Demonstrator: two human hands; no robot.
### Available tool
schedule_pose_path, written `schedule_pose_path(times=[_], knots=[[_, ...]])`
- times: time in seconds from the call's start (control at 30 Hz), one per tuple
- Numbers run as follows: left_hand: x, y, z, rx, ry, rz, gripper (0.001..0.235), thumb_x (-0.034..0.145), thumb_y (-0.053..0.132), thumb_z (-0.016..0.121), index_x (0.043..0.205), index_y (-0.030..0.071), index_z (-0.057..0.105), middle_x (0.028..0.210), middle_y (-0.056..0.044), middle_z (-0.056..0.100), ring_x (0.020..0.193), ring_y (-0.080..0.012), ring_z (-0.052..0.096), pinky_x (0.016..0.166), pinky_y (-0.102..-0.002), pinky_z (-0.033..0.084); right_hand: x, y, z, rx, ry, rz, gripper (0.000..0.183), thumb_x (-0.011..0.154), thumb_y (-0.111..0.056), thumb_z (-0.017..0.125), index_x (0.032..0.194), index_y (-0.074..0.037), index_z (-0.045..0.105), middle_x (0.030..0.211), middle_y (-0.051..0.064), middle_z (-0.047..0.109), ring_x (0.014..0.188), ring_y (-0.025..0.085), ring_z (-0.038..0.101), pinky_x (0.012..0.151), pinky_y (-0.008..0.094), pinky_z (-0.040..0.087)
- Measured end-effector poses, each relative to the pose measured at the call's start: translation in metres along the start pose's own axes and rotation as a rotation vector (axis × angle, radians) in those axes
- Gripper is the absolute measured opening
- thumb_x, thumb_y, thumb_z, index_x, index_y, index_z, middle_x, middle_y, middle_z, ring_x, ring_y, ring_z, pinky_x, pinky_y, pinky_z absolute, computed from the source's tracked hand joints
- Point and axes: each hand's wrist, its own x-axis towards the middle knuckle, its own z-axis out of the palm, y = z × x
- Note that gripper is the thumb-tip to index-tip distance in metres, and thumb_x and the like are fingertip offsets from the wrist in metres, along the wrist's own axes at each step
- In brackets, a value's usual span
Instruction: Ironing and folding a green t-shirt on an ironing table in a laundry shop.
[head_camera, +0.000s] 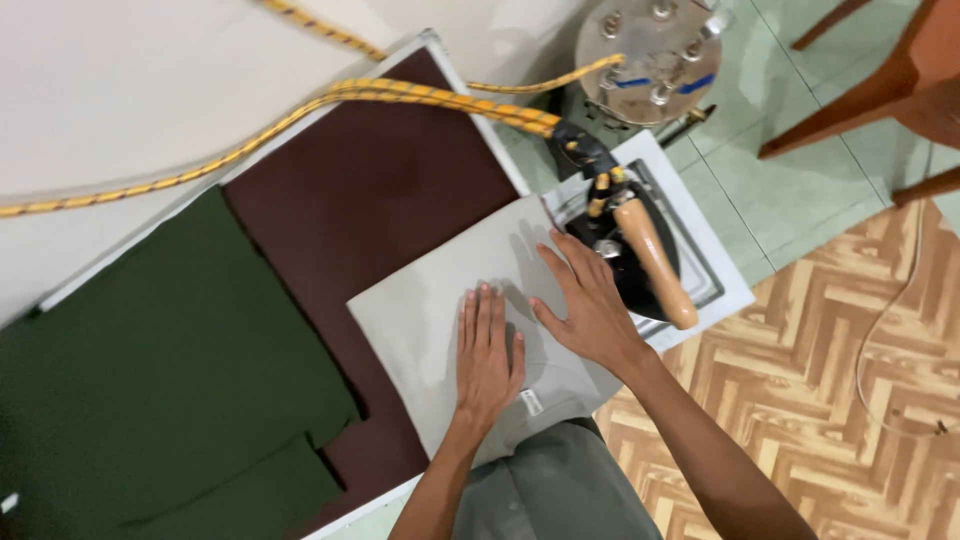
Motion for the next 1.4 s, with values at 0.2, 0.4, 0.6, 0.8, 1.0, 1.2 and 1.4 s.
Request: schedule_pose_path(times=[0.2,0.4,0.6,0.8,1.0,1.2,1.4], knots=[[-0.033,-0.049,-0.028,0.025,0.028,-0.085,0.059,0.103,0.028,0.047,0.155,0.001,0.038,0.161,-0.024,0.034,0.15,-0.0433,0.029,0.123,-0.053,0.019,0.003,-0.059,0.041,0.061,-0.105,-0.002,0.067,0.095,-0.035,0.067,0.153,-0.01,0.045,0.158,0.015,0.041,0.147,0.036,0.036,0.118,0.055,0.026],[-0.083,-0.113,-0.057,0.103,0.134,-0.078,0.061,0.1,0.028,0.052,0.153,0.0,0.041,0.159,-0.025,0.036,0.148,-0.043,0.033,0.124,-0.051,0.022,-0.006,-0.13,0.099,0.041,-0.17,-0.018,0.067,0.096,-0.037,0.066,0.153,-0.01,0.044,0.158,0.014,0.04,0.147,0.034,0.036,0.119,0.053,0.026],[-0.146,-0.183,-0.091,0.16,0.184,-0.142,0.061,0.099,0.03,0.055,0.151,0.0,0.045,0.157,-0.024,0.039,0.148,-0.0418,0.035,0.125,-0.05,0.024,-0.015,-0.219,0.166,0.083,-0.251,-0.066,0.067,0.097,-0.038,0.064,0.155,-0.01,0.043,0.159,0.016,0.039,0.147,0.038,0.035,0.12,0.055,0.025],[-0.207,-0.236,-0.121,0.157,0.209,-0.241,0.063,0.096,0.027,0.056,0.151,0.0,0.043,0.157,-0.024,0.039,0.147,-0.0418,0.035,0.126,-0.05,0.023,-0.03,-0.288,0.223,0.083,-0.361,-0.132,0.063,0.101,-0.035,0.06,0.156,-0.009,0.041,0.161,0.016,0.036,0.15,0.037,0.031,0.121,0.055,0.024],[-0.254,-0.277,-0.121,0.154,0.241,-0.392,0.06,0.101,0.031,0.047,0.152,0.0,0.041,0.159,-0.024,0.037,0.148,-0.041,0.035,0.126,-0.05,0.021,-0.048,-0.326,0.265,0.022,-0.454,-0.269,0.05,0.11,-0.028,0.041,0.157,-0.01,0.041,0.163,0.015,0.036,0.151,0.035,0.031,0.122,0.051,0.024],[-0.291,-0.308,-0.115,0.208,0.25,-0.423,0.056,0.106,0.028,0.039,0.155,0.002,0.04,0.162,-0.022,0.035,0.149,-0.0381,0.034,0.126,-0.047,0.021,-0.079,-0.315,0.336,-0.266,-0.386,-0.546,0.055,0.108,-0.035,0.038,0.16,-0.014,0.036,0.167,0.012,0.031,0.152,0.032,0.03,0.124,0.046,0.021],[-0.308,-0.317,-0.138,0.248,0.248,-0.447,0.056,0.107,0.032,0.036,0.157,0.008,0.04,0.162,-0.019,0.036,0.149,-0.0349,0.036,0.127,-0.046,0.021,-0.081,-0.296,0.337,-0.367,-0.263,-0.562,0.059,0.107,-0.044,0.038,0.16,-0.019,0.04,0.165,0.012,0.037,0.149,0.031,0.036,0.124,0.048,0.021]])
